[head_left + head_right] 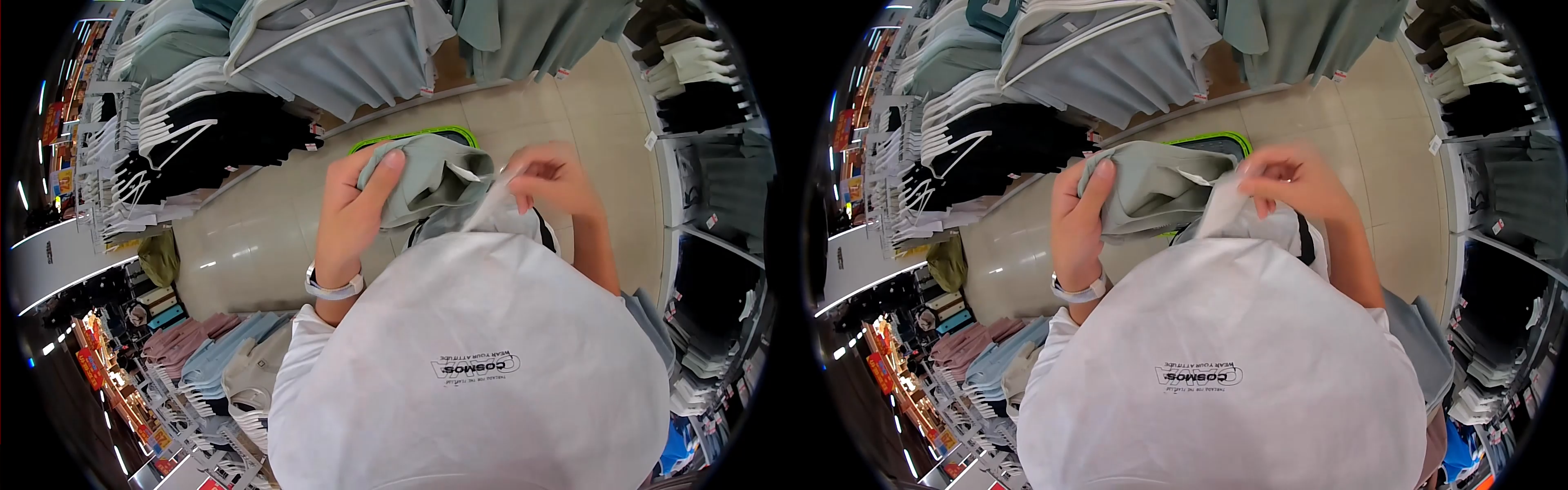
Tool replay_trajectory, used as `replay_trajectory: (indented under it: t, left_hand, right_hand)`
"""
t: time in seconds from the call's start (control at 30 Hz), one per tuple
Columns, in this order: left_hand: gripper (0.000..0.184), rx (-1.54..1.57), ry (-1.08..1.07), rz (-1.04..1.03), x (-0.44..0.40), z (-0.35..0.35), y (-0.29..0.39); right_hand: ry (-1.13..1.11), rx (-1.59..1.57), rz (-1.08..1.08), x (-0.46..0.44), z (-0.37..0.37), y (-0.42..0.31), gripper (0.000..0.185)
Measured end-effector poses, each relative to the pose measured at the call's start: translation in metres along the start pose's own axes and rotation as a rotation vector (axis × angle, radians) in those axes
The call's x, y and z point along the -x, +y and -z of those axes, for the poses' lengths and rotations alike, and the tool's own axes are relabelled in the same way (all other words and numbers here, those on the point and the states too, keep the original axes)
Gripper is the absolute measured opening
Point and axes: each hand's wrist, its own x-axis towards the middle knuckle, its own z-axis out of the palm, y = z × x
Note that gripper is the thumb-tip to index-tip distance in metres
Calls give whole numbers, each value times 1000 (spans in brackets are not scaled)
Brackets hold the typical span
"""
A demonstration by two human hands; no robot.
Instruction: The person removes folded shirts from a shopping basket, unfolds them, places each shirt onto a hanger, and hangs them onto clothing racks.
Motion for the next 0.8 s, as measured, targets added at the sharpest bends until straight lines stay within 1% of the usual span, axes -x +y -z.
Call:
replay_trajectory:
  t: [0.03, 0.1, 0.13, 0.2, 0.23, 0.3, 0.33, 0.4, 0.43, 0.5, 0.53, 0.6, 0.63, 0.7, 0.73, 0.77, 0.8]
  left_hand:
    - [25, -11, -23, 3, 0, 1, -1]
    - [25, -21, -53, 2, 0, 0, 0]
    - [25, -28, -40, -38, 2, -3, 2]
    - [24, -35, -30, -80, 5, -5, 2]
    - [24, -2, -25, -98, 5, -4, 1]
    - [24, 34, -23, -114, 8, -4, 1]
    - [24, 20, -21, -98, 9, -5, 3]
    - [24, 12, -28, -83, 12, -3, 1]
    - [24, -15, -32, -73, 13, 0, -2]
    - [24, -34, -48, -64, 14, 8, -10]
    - [23, 11, -61, -54, 14, 13, -15]
    - [22, 70, -76, -44, 13, 15, -18]
    - [22, 45, -83, -46, 13, 14, -16]
    - [21, 39, -86, -64, 12, 10, -16]
    - [20, -37, -142, -61, 12, 10, -16]
    - [19, -114, -196, -62, 10, 11, -16]
    - [19, -111, -188, -76, 9, 11, -19]
  right_hand:
    - [0, 2, 0, -1, -4, -1, 5]
    - [274, -226, 276, -10, -18, -4, 6]
    - [277, -223, 280, -13, -23, -2, 6]
    - [234, -18, 267, -20, -34, 6, 8]
    - [236, -16, 269, -24, -37, 8, 8]
    - [27, 623, 326, -31, -44, 14, 10]
    - [32, 626, 323, -32, -48, 22, 10]
    - [-55, 978, 266, -31, -57, 36, 18]
    - [-47, 984, 260, -30, -60, 35, 18]
    - [173, 638, 280, -28, -63, 33, 18]
    - [183, 649, 276, -26, -60, 28, 18]
    - [467, 656, -45, -21, -52, 18, 22]
    - [471, 668, -49, -23, -52, 21, 22]
    - [481, 645, 38, -34, -49, 37, 31]
    - [477, 669, 39, -35, -42, 46, 31]
    - [375, 693, 94, -37, -32, 55, 30]
    - [268, 713, 147, -38, -20, 60, 28]
